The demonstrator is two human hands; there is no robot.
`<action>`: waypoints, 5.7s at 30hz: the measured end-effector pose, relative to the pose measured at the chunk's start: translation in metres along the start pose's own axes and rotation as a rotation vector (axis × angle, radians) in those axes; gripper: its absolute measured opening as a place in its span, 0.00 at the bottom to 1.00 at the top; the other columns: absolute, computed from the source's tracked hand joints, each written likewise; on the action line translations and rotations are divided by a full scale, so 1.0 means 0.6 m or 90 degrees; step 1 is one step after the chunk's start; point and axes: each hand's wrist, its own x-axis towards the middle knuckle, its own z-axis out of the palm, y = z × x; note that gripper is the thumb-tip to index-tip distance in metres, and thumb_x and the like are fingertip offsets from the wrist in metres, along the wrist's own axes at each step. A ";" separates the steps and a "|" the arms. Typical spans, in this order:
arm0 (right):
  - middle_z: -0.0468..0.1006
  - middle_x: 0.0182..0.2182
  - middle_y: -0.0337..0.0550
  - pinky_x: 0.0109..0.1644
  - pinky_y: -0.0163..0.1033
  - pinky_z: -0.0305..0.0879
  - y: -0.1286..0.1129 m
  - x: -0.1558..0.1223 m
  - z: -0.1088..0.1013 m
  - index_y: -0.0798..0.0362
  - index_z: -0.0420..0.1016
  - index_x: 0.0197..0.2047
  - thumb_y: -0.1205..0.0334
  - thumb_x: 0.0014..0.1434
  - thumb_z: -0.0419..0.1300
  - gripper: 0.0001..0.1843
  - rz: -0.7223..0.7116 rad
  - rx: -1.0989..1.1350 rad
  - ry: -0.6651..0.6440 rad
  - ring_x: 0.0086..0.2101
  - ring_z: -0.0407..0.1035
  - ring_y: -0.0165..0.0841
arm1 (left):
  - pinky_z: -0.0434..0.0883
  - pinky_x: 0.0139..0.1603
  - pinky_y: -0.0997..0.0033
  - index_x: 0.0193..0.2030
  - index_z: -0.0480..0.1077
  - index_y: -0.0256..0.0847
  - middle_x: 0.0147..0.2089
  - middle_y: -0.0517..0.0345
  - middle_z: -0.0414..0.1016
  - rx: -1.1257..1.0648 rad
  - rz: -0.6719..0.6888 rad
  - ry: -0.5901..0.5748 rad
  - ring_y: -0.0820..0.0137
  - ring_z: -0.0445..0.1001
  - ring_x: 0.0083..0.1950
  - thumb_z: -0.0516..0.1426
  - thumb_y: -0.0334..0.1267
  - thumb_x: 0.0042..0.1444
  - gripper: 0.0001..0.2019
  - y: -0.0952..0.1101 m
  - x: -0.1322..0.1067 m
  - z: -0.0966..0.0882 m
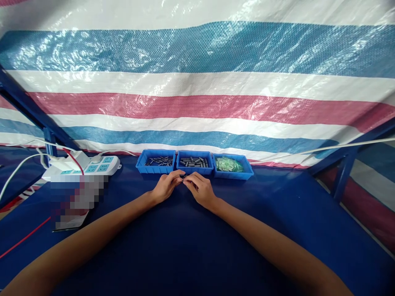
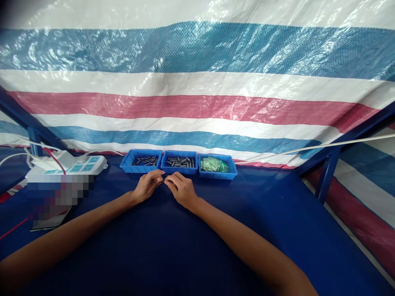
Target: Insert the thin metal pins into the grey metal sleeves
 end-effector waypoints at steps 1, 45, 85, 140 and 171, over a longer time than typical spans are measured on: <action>0.73 0.33 0.44 0.36 0.35 0.63 0.001 0.000 0.000 0.52 0.72 0.39 0.60 0.65 0.49 0.11 0.004 0.002 0.005 0.30 0.67 0.30 | 0.68 0.26 0.79 0.51 0.64 0.39 0.28 0.61 0.73 0.009 0.004 -0.001 0.76 0.70 0.23 0.48 0.44 0.63 0.15 0.002 0.001 -0.001; 0.70 0.36 0.47 0.43 0.41 0.61 0.011 0.006 0.008 0.54 0.69 0.34 0.69 0.60 0.54 0.04 0.075 -0.284 -0.111 0.39 0.64 0.38 | 0.63 0.29 0.77 0.37 0.72 0.39 0.29 0.60 0.72 0.143 -0.076 0.025 0.78 0.63 0.24 0.52 0.41 0.61 0.11 0.017 0.019 -0.007; 0.72 0.29 0.42 0.37 0.35 0.61 0.001 0.009 -0.005 0.54 0.70 0.36 0.59 0.66 0.49 0.12 0.041 0.003 0.063 0.30 0.67 0.31 | 0.71 0.38 0.75 0.35 0.72 0.37 0.34 0.54 0.75 0.062 0.039 -0.008 0.73 0.74 0.35 0.52 0.36 0.61 0.09 0.018 0.015 -0.012; 0.71 0.28 0.41 0.31 0.34 0.62 0.001 0.001 -0.001 0.52 0.71 0.40 0.58 0.65 0.50 0.11 0.021 -0.004 0.044 0.25 0.64 0.29 | 0.67 0.31 0.78 0.34 0.71 0.37 0.29 0.58 0.73 0.109 0.018 0.062 0.76 0.70 0.28 0.52 0.41 0.62 0.12 0.010 0.011 -0.008; 0.76 0.42 0.47 0.44 0.45 0.58 0.018 0.002 0.015 0.56 0.76 0.42 0.66 0.63 0.52 0.11 -0.043 -0.268 -0.129 0.41 0.63 0.39 | 0.65 0.31 0.77 0.48 0.71 0.42 0.43 0.55 0.77 0.453 0.082 0.174 0.73 0.76 0.35 0.56 0.39 0.59 0.11 -0.021 0.095 -0.136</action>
